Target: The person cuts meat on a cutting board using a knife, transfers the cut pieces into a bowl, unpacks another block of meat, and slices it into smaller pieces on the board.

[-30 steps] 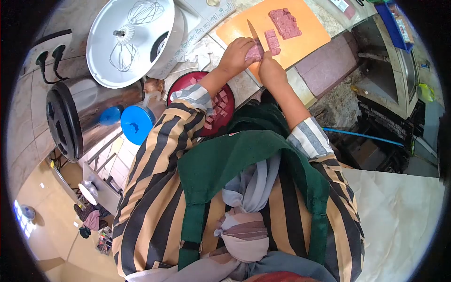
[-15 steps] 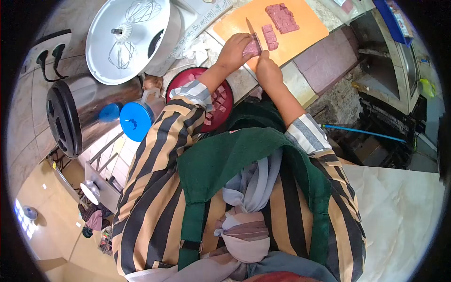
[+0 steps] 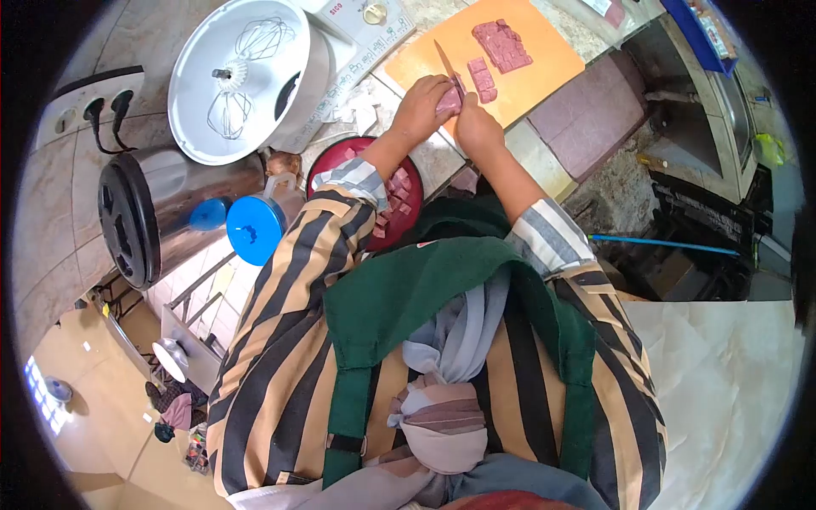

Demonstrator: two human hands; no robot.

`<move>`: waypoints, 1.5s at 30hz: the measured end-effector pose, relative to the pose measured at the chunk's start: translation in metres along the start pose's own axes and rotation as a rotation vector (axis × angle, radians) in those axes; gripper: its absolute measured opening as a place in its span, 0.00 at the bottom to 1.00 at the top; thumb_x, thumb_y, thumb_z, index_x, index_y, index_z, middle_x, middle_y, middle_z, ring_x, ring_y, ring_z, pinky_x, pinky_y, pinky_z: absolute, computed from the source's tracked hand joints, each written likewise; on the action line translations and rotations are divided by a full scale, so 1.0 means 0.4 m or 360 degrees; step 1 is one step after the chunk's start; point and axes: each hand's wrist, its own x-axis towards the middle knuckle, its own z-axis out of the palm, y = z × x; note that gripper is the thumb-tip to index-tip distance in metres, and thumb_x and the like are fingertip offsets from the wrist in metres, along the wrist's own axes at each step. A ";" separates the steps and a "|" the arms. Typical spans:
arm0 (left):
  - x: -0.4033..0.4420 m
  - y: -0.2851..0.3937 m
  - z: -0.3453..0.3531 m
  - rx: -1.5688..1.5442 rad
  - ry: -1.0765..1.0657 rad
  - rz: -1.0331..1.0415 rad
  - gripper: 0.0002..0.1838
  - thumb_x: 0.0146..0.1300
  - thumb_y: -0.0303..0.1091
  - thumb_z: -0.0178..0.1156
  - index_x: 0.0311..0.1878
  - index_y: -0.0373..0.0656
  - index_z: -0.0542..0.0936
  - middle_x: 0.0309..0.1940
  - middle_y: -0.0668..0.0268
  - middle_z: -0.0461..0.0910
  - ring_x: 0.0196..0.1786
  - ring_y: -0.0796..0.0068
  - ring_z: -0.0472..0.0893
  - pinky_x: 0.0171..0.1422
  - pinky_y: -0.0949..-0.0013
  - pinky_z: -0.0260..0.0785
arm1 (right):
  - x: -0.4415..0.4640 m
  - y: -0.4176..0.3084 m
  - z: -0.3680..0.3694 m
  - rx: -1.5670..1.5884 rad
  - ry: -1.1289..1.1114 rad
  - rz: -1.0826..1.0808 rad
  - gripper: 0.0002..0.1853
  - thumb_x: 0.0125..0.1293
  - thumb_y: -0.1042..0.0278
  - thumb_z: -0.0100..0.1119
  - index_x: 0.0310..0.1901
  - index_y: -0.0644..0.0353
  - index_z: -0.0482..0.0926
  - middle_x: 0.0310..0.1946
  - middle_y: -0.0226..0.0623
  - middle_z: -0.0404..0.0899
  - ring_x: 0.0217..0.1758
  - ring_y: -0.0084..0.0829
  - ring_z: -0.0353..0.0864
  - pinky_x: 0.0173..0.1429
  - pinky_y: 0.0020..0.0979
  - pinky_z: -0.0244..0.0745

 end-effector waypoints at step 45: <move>-0.022 -0.006 -0.012 -0.0075 -0.0010 -0.0069 0.28 0.51 0.31 0.66 0.58 0.36 0.76 0.59 0.52 0.74 0.64 0.50 0.70 0.71 0.57 0.62 | -0.162 0.058 0.021 -0.0109 -0.0083 0.0160 0.08 0.69 0.71 0.41 0.45 0.66 0.65 0.34 0.61 0.82 0.39 0.59 0.84 0.41 0.54 0.77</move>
